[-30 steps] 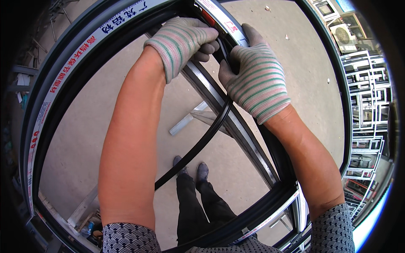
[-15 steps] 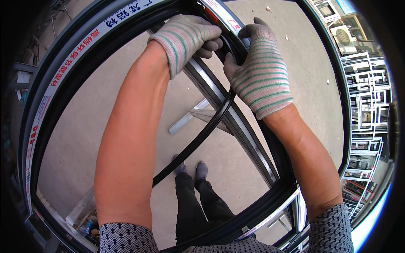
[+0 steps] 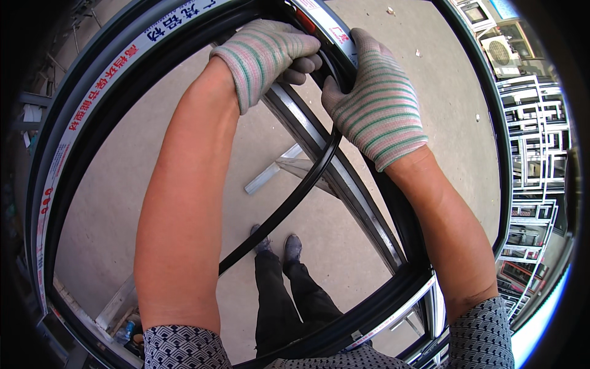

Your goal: The person presses a black rubber seal into the groove of a window frame by hand. They work along the edges and corners, ensuring the seal is fully seated in the channel.

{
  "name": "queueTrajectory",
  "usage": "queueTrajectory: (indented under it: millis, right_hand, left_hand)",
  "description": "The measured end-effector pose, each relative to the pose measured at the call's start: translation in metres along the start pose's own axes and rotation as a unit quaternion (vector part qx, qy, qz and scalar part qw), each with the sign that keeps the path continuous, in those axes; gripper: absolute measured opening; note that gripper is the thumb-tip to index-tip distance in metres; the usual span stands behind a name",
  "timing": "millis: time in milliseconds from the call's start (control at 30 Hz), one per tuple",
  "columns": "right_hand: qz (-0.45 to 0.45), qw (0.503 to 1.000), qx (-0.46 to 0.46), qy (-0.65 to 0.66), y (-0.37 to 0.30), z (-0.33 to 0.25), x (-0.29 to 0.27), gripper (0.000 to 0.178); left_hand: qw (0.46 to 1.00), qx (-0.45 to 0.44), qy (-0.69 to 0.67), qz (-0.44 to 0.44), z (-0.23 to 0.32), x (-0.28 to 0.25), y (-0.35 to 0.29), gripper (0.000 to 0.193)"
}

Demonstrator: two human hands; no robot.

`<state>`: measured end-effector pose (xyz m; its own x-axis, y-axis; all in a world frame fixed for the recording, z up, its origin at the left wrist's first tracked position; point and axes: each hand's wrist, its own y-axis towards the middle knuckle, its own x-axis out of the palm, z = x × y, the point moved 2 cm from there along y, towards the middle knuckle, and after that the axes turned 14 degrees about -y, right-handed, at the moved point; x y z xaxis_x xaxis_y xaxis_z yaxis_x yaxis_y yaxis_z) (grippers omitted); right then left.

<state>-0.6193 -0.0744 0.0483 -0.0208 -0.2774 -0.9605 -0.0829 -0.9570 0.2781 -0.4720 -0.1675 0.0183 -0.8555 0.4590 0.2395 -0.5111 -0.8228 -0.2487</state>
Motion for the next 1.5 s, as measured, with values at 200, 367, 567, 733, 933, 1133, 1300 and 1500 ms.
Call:
queueTrajectory:
  millis: [200, 367, 567, 733, 933, 1133, 1300, 1500]
  right_hand:
    - [0.009, 1.0, 0.003, -0.009, 0.0, 0.001, -0.001, 0.068]
    - [0.024, 1.0, -0.004, -0.012, 0.0, 0.0, 0.0, 0.066]
    - [0.022, 1.0, -0.003, -0.012, 0.0, 0.002, 0.002, 0.062]
    - [0.033, 0.999, -0.005, -0.019, 0.001, 0.001, 0.003, 0.06]
    - [0.012, 0.999, 0.015, -0.03, 0.003, 0.0, 0.003, 0.06]
    - [-0.032, 0.998, 0.03, -0.042, 0.008, -0.001, 0.002, 0.066]
    - [-0.037, 0.997, 0.031, -0.063, 0.011, -0.001, 0.005, 0.069]
    - [-0.056, 0.995, 0.028, -0.079, 0.015, -0.002, 0.007, 0.066]
  left_hand:
    - [1.0, 0.005, 0.013, 0.0, -0.004, -0.002, 0.003, 0.024]
    - [1.0, 0.001, 0.01, -0.014, -0.005, -0.006, 0.004, 0.025]
    - [1.0, 0.005, 0.013, -0.008, -0.005, -0.004, 0.003, 0.024]
    - [1.0, 0.008, 0.014, -0.014, -0.005, -0.005, 0.003, 0.024]
    - [1.0, 0.017, 0.01, -0.016, -0.004, -0.004, 0.001, 0.024]
    - [1.0, 0.017, 0.008, -0.02, -0.003, -0.004, 0.001, 0.025]
    - [0.999, 0.024, -0.001, -0.031, -0.004, -0.003, 0.002, 0.025]
    - [0.999, 0.014, 0.008, -0.029, -0.004, -0.004, 0.003, 0.023]
